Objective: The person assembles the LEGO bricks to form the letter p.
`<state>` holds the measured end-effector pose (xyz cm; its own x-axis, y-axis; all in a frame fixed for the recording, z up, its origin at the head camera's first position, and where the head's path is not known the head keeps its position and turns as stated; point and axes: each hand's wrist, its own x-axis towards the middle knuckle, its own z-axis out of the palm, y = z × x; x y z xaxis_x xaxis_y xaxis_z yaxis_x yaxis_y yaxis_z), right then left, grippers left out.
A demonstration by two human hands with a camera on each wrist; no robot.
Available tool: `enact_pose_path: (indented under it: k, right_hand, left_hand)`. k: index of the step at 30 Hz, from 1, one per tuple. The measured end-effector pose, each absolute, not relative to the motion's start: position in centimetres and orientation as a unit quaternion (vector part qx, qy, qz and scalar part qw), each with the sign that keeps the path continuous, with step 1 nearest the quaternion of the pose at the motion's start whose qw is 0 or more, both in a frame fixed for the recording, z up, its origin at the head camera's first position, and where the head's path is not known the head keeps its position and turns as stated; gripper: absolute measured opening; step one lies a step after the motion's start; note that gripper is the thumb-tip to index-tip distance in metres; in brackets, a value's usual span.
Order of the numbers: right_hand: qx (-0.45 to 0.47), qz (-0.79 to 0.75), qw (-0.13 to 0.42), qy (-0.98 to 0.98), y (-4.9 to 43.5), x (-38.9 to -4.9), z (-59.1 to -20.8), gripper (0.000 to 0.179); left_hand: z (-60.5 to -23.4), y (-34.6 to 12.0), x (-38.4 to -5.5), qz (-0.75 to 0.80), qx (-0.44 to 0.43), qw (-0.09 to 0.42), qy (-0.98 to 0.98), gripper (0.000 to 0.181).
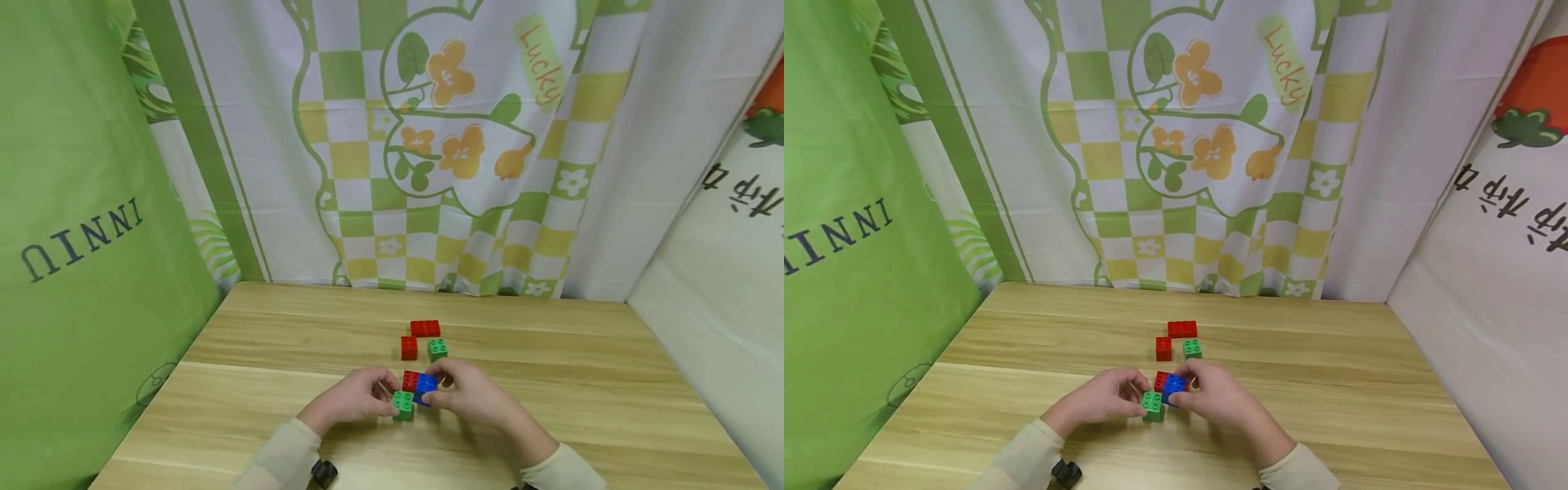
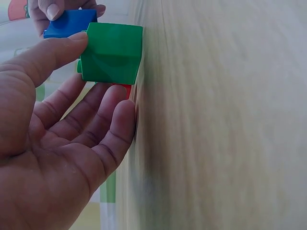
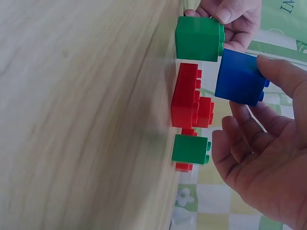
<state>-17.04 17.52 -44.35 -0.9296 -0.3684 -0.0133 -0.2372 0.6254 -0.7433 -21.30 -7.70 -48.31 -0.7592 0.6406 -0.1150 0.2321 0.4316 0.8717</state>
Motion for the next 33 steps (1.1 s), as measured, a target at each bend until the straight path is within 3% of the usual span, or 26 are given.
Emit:
enact_pose_path:
  k: [10, 33]
  right_hand:
    - [-0.166, -0.411, 0.088, 0.892, 17.0, -16.9, -44.1, 0.04]
    - [-0.184, -0.425, 0.095, 0.881, 15.5, -17.1, -44.3, 0.027]
  left_hand:
    - [-48.0, -7.4, -21.0, 0.463, 0.272, 0.227, 0.813, 0.028]
    - [-48.7, -7.7, -21.3, 0.45, 0.278, 0.214, 0.821, 0.031]
